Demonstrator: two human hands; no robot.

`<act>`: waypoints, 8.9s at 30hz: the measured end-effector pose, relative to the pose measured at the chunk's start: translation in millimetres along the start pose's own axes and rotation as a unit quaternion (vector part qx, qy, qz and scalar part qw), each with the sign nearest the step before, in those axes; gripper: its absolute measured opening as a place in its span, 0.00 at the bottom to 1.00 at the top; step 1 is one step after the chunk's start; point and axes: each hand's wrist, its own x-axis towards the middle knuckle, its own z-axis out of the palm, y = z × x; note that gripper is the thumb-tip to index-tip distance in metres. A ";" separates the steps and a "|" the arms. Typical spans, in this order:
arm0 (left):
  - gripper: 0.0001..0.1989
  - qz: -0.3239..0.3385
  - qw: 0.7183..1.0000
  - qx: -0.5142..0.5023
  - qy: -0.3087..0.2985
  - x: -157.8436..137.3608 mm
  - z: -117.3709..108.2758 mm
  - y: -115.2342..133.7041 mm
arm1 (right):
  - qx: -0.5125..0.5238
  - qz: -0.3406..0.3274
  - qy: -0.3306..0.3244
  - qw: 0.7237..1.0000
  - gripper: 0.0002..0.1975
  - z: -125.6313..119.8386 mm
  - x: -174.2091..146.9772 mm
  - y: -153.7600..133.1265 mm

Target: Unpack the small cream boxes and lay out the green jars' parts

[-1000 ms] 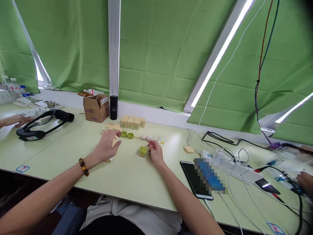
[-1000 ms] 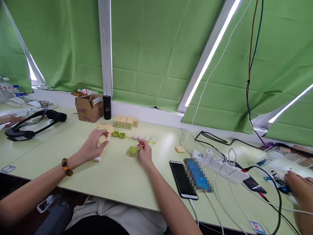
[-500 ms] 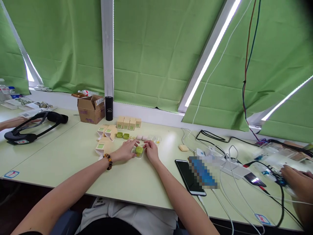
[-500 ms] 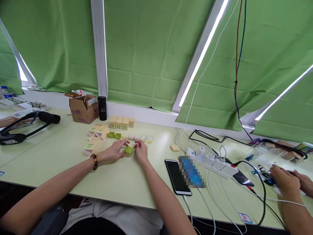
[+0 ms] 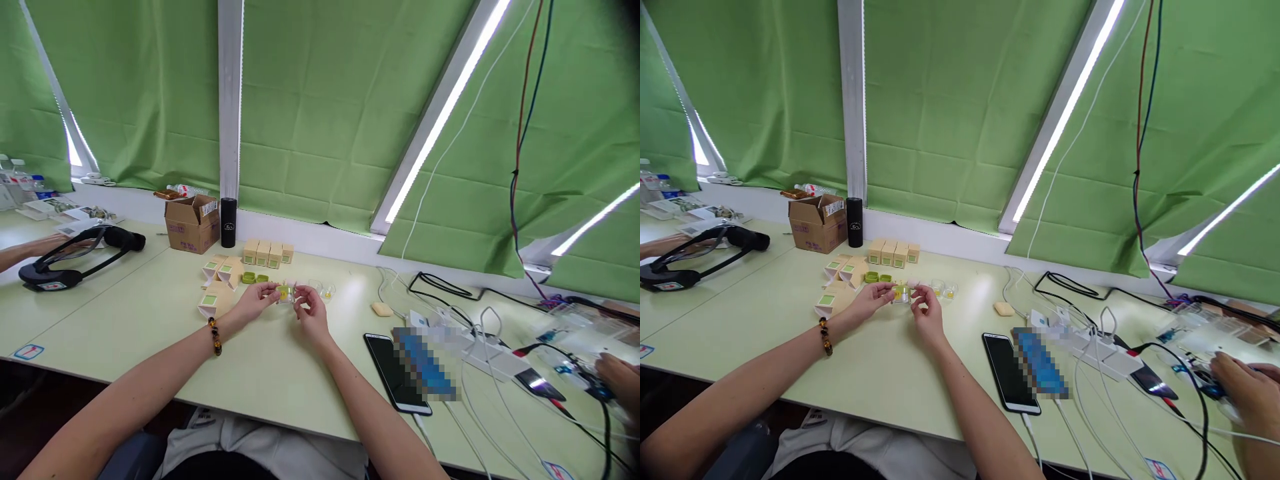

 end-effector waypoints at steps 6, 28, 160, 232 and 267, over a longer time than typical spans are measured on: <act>0.24 0.000 0.996 -0.090 -0.017 -7.4 10.4 1.5 | -0.087 -0.100 0.007 0.991 0.30 14.6 -11.5 -6.9; 0.19 0.042 0.972 -0.227 -0.029 -12.0 9.5 -3.7 | -0.070 -0.174 0.006 0.982 0.24 12.7 -20.2 -25.5; 0.34 0.025 0.983 -0.022 0.178 0.7 2.6 -17.3 | -0.642 0.200 -0.037 0.740 0.11 -85.3 26.5 -34.6; 0.20 0.124 0.985 -0.073 0.090 -10.6 13.1 -2.2 | 0.203 0.011 -0.032 0.978 0.28 13.3 -17.8 -51.7; 0.18 0.401 0.764 0.505 0.037 -28.2 14.6 7.7 | -0.181 -0.137 -0.002 0.974 0.17 15.9 -23.3 -36.3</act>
